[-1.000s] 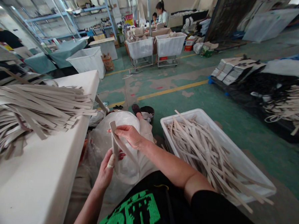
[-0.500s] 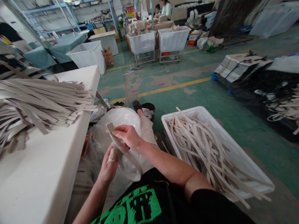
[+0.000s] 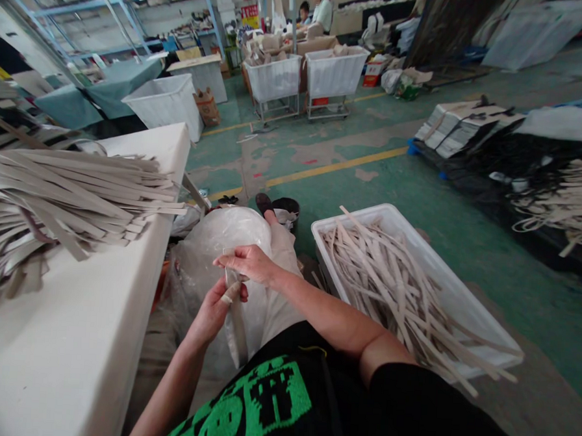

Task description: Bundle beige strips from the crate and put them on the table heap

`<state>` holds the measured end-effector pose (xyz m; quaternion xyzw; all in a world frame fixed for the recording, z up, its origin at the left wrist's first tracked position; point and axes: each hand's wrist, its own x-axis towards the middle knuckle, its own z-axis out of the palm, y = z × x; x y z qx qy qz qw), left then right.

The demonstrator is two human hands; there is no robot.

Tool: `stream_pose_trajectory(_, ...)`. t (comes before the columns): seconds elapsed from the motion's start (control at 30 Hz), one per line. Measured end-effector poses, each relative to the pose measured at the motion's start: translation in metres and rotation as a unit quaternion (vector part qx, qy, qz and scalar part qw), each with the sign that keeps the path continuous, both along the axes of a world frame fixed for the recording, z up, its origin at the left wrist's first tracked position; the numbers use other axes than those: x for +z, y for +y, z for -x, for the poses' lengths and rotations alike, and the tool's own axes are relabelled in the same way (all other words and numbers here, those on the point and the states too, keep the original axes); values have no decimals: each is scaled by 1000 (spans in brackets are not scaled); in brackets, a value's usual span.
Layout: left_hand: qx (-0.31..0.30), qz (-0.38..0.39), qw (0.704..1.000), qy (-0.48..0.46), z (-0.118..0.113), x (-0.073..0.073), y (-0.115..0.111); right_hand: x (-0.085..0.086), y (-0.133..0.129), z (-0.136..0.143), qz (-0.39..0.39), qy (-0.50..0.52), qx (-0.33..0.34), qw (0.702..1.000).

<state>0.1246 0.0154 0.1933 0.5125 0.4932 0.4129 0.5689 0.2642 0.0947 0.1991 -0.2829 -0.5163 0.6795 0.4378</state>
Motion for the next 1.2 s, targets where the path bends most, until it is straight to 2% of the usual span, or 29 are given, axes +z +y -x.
stream_pose_trajectory(0.1,-8,9,1000,2,0,1,-3,-2,-3,0,42,-2,50,998)
stream_pose_trajectory(0.17,-9,14,1000,6,1,2,-4,-5,-6,0,46,-2,53,998)
stream_pose_trajectory(0.3,28,15,999,17,-1,0,-1,-6,-11,1,40,0,73,996)
stream_pose_trajectory(0.37,35,3,999,28,-3,-4,-1,0,-7,-1,15,0,19,1000)
stream_pose_trajectory(0.47,3,-40,993,111,-5,-16,-8,16,9,-15,-48,14,-139,989)
stream_pose_trajectory(0.5,-10,-52,987,149,-4,-22,-12,21,15,-23,-59,22,-178,982)
stream_pose_trajectory(0.57,-26,-59,975,215,-1,-35,-22,30,24,-41,-76,19,-196,977)
stream_pose_trajectory(0.67,-38,-35,955,293,5,-53,-32,35,24,-70,-121,-84,-135,980)
stream_pose_trajectory(0.77,-52,-23,925,375,8,-67,-32,32,10,-97,-146,-234,-98,956)
stream_pose_trajectory(0.83,-58,-48,914,399,8,-72,-29,31,-2,-115,-124,-257,-77,955)
stream_pose_trajectory(0.9,-54,-92,915,389,8,-77,-26,33,-14,-136,-84,-219,-65,970)
stream_pose_trajectory(0.97,-45,-125,923,361,9,-82,-24,38,-24,-161,-49,-179,-94,978)
stream_pose_trajectory(1.03,-36,-119,934,334,12,-90,-24,44,-32,-186,-38,-168,-157,972)
stream_pose_trajectory(1.1,-25,-81,946,313,16,-100,-26,48,-37,-212,-58,-189,-234,952)
stream_pose_trajectory(1.2,-12,-27,952,303,23,-114,-31,45,-36,-248,-102,-257,-322,906)
